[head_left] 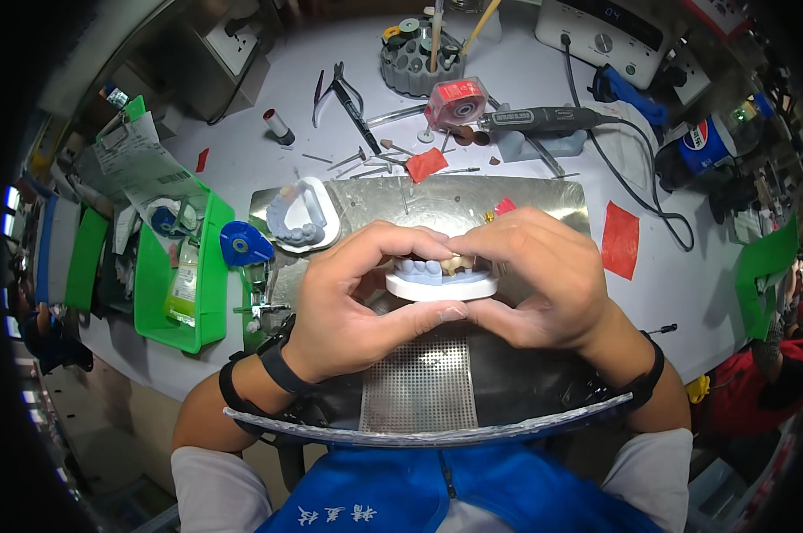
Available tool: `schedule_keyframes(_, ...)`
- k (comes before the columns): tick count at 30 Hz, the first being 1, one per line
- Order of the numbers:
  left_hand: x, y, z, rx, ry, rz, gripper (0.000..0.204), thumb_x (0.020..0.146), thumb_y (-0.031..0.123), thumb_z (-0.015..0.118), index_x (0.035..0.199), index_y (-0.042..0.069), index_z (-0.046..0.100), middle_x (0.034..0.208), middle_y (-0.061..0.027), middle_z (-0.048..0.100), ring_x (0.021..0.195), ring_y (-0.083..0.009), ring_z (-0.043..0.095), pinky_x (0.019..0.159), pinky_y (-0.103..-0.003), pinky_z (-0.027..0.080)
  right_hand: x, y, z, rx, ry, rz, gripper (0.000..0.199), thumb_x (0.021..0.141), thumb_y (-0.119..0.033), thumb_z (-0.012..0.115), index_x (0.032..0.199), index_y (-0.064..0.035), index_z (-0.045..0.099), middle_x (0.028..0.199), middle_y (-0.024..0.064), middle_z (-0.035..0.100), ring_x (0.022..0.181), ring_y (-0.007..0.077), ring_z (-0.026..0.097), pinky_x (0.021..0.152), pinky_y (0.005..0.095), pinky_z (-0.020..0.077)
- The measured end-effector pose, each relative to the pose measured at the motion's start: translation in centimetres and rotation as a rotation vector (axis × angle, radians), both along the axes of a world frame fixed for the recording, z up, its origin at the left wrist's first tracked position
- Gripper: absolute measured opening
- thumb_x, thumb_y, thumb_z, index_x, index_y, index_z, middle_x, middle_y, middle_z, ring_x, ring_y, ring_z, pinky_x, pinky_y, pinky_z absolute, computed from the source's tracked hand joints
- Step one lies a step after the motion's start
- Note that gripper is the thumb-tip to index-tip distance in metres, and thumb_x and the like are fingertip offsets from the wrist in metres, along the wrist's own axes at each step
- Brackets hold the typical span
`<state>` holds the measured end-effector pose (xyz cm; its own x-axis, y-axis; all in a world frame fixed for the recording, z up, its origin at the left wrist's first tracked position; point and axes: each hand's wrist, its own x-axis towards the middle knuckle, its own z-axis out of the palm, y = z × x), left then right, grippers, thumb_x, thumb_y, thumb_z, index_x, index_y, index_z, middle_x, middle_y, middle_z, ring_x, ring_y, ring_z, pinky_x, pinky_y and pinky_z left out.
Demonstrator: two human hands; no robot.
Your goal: Grinding and shaping a dental crown using a rotary tool and testing its fit on a dental cast model.
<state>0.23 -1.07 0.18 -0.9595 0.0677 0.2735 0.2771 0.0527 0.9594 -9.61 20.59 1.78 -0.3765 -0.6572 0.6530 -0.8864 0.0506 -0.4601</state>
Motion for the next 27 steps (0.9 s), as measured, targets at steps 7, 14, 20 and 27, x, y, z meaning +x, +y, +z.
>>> schedule_keyframes(7, -0.11, -0.1, -0.07, -0.114, 0.069, -0.073, 0.054, 0.08, -0.001, 0.09, 0.124, 0.001, 0.06, 0.124, -0.0131, 0.066, 0.131, -0.0318, 0.063, 0.109, -0.043, 0.05, -0.01, 0.33, 0.36, 0.006, 0.015, 0.028, 0.043, 0.066, -0.008, 0.089, 0.105, 0.0023, 0.075, 0.09, 0.0151, 0.076, 0.078, 0.0298, 0.074, 0.074, 0.0366, 0.0592)
schedule_keyframes(14, 0.16, 0.39, -0.35, -0.069, 0.063, -0.037, 0.056, 0.079, -0.003, 0.09, 0.124, 0.003, 0.057, 0.12, -0.0116, 0.065, 0.135, -0.0362, 0.06, 0.112, -0.046, 0.048, -0.2, 0.25, 0.31, -0.008, 0.039, 0.044, 0.045, 0.064, -0.008, 0.089, 0.106, 0.003, 0.075, 0.091, 0.0152, 0.075, 0.079, 0.03, 0.074, 0.075, 0.0383, 0.0597)
schedule_keyframes(20, -0.26, 0.32, -0.54, -0.076, 0.124, -0.052, 0.056, 0.079, -0.004, 0.089, 0.122, 0.004, 0.056, 0.114, -0.0091, 0.064, 0.122, -0.026, 0.065, 0.119, -0.055, 0.044, -0.3, 0.3, 0.29, 0.003, 0.05, 0.046, 0.046, 0.064, -0.007, 0.088, 0.106, 0.0028, 0.074, 0.092, 0.015, 0.075, 0.081, 0.03, 0.074, 0.076, 0.0386, 0.0598)
schedule_keyframes(27, -0.35, 0.16, -0.85, -0.11, 0.165, -0.049, 0.055, 0.079, -0.004, 0.089, 0.122, 0.004, 0.056, 0.112, -0.008, 0.064, 0.112, -0.0209, 0.066, 0.12, -0.061, 0.042, -0.34, 0.24, 0.15, 0.001, 0.056, 0.042, 0.046, 0.064, -0.009, 0.09, 0.105, 0.0022, 0.074, 0.092, 0.0147, 0.075, 0.081, 0.0301, 0.074, 0.075, 0.0382, 0.0595)
